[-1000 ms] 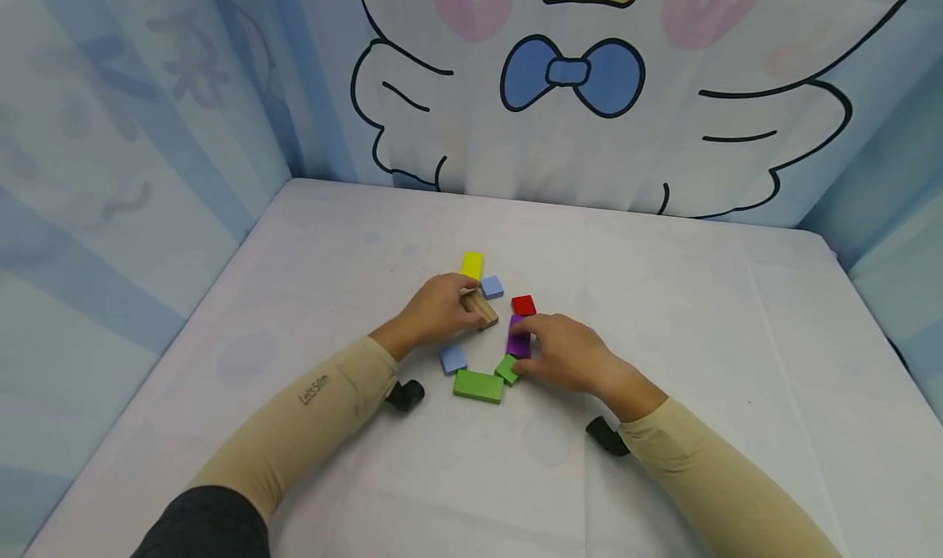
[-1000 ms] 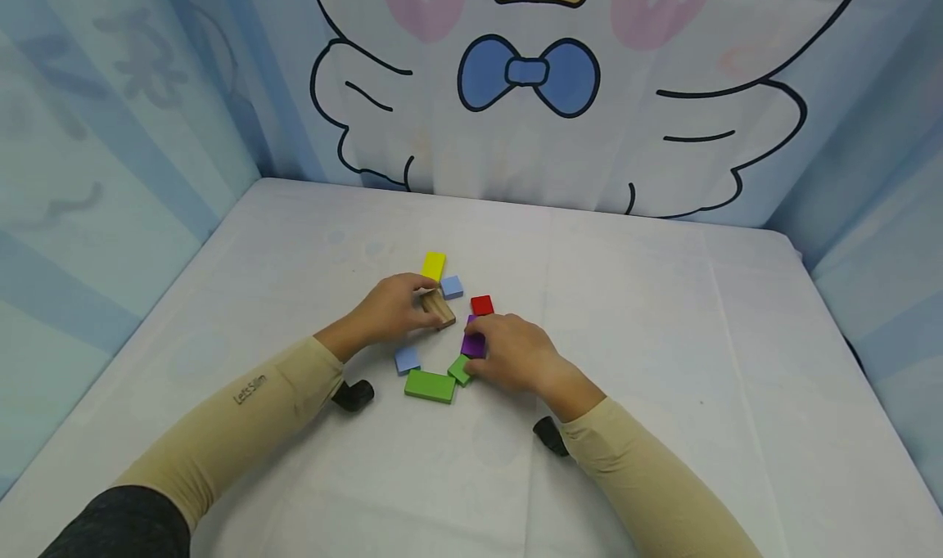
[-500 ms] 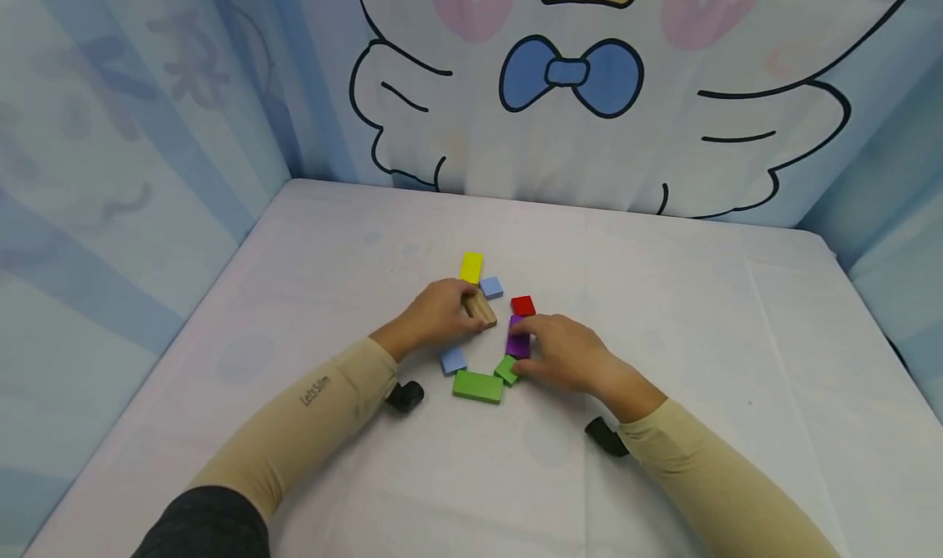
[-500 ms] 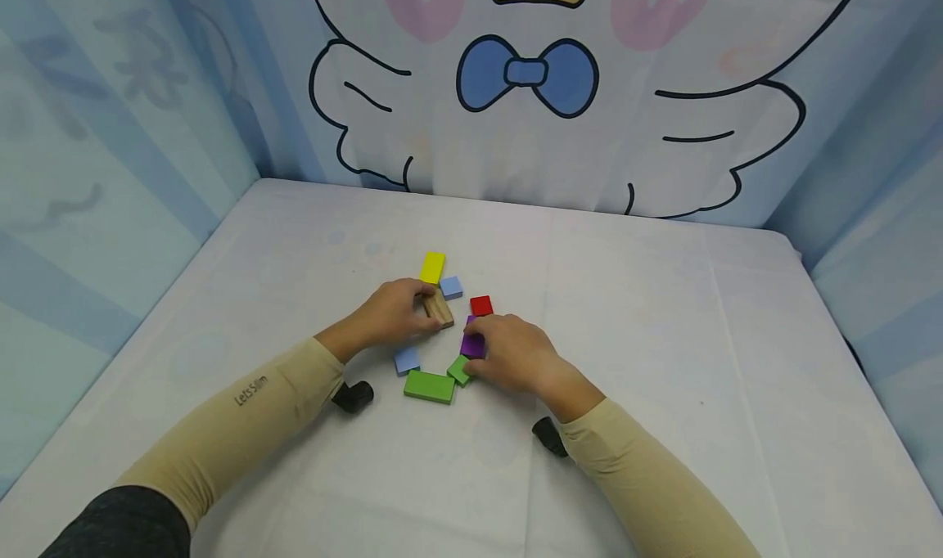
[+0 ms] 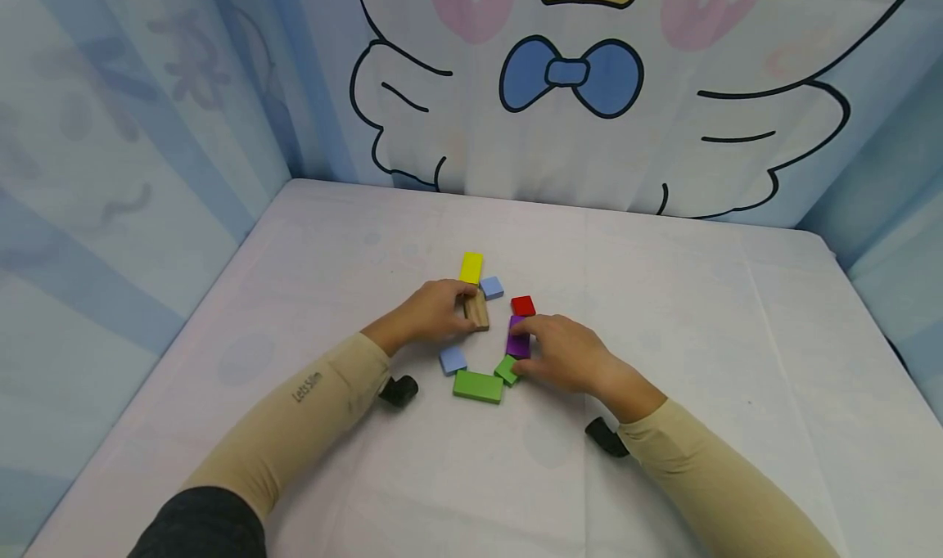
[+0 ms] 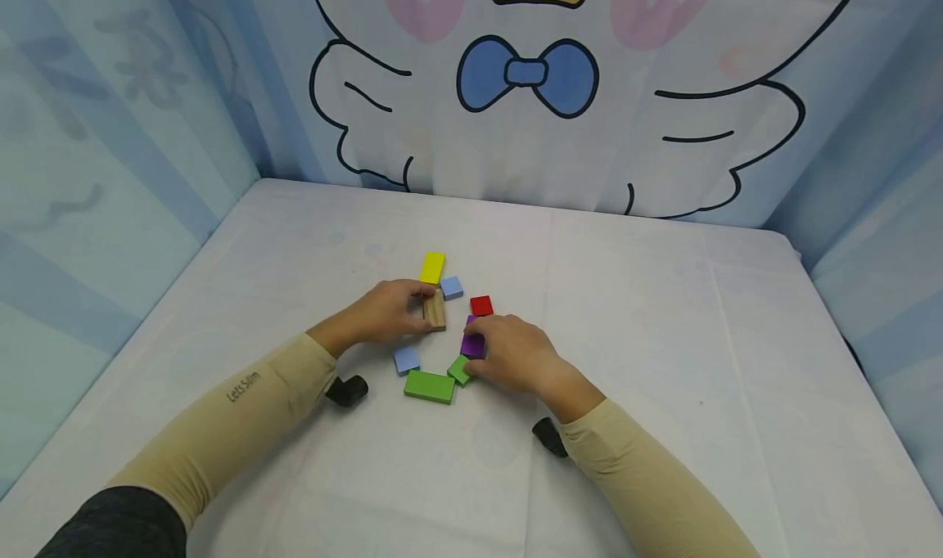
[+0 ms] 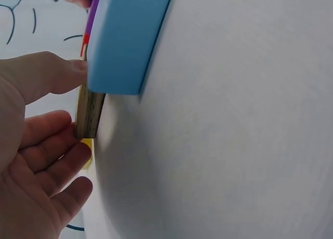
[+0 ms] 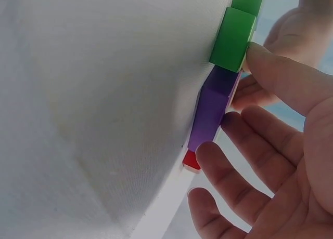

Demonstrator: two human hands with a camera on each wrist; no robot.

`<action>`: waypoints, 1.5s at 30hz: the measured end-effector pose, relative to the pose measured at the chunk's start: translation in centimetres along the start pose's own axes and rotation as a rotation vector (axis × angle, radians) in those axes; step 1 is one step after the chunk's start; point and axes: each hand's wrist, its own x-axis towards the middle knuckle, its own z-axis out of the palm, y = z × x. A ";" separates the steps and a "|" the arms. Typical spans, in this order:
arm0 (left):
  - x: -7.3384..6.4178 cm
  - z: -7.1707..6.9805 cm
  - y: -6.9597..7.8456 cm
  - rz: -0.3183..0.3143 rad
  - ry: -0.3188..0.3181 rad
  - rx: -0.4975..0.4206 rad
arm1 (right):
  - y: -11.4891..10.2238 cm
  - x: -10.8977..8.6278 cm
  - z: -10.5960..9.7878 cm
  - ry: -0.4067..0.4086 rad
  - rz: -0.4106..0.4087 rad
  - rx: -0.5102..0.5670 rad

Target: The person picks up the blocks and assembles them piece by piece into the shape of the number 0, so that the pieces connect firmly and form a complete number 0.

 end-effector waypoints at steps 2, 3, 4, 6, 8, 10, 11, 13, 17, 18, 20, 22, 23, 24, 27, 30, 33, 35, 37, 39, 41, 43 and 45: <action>-0.1 -0.1 -0.1 -0.003 -0.012 0.000 | 0.0 0.0 0.0 -0.001 -0.001 0.000; -0.1 -0.2 -0.1 -0.003 -0.018 0.000 | 0.0 0.0 0.1 -0.001 -0.002 0.000; -0.1 -0.3 -0.2 -0.002 -0.024 0.000 | 0.0 0.0 0.1 -0.001 -0.002 0.000; -0.1 -0.5 -0.2 0.005 -0.035 0.004 | 0.1 0.0 0.1 0.000 -0.004 0.000; -0.1 -0.6 -0.3 0.013 -0.045 0.012 | 0.1 0.0 0.1 0.001 -0.006 0.000; -0.1 -0.7 -0.5 0.022 -0.053 0.020 | 0.1 0.1 0.1 0.004 -0.007 0.001; -0.1 -0.8 -0.5 0.025 -0.057 0.023 | 0.1 0.1 0.1 0.004 -0.008 0.001; -0.1 -0.9 -0.6 0.029 -0.065 0.031 | 0.1 0.1 0.1 0.003 -0.006 0.002; -0.1 -1.1 -0.9 0.031 -0.078 0.042 | 0.1 0.1 0.1 -0.002 0.001 0.004; -0.1 -1.2 -0.9 0.031 -0.081 0.046 | 0.1 0.1 0.1 -0.004 0.003 0.005; -0.2 -1.3 -1.1 0.028 -0.087 0.049 | 0.1 0.1 0.0 -0.007 0.006 0.006; -0.3 -1.4 -1.1 0.025 -0.094 0.048 | 0.1 0.1 0.0 -0.010 0.007 0.007; -0.4 -1.5 -1.1 0.023 -0.098 0.046 | 0.1 0.1 0.0 -0.012 0.007 0.007; -0.4 -1.5 -1.1 0.022 -0.102 0.045 | 0.1 0.1 -0.1 -0.013 0.006 0.007; -0.6 -1.7 -1.1 0.019 -0.109 0.043 | 0.1 0.1 -0.1 -0.015 0.003 0.007; -0.7 -1.8 -1.2 0.011 -0.116 0.046 | 0.1 0.1 -0.1 -0.014 0.001 0.007; -0.7 -1.8 -1.4 0.001 -0.124 0.047 | 0.1 0.2 0.0 -0.012 0.004 0.006; -0.8 -1.8 -1.4 0.001 -0.128 0.049 | 0.1 0.2 0.0 -0.014 0.008 0.006; -0.8 -1.8 -1.4 0.002 -0.132 0.051 | 0.1 0.2 0.0 -0.015 0.011 0.007; -0.9 -1.9 -1.3 0.006 -0.136 0.054 | 0.1 0.2 0.0 -0.016 0.011 0.008; -1.0 -1.9 -1.3 0.008 -0.138 0.052 | 0.1 0.2 0.0 -0.017 0.011 0.009; -1.1 -1.9 -1.3 0.007 -0.140 0.049 | 0.1 0.2 0.0 -0.016 0.011 0.010; -1.1 -1.9 -1.3 0.009 -0.141 0.047 | 0.2 0.2 0.0 -0.015 0.012 0.012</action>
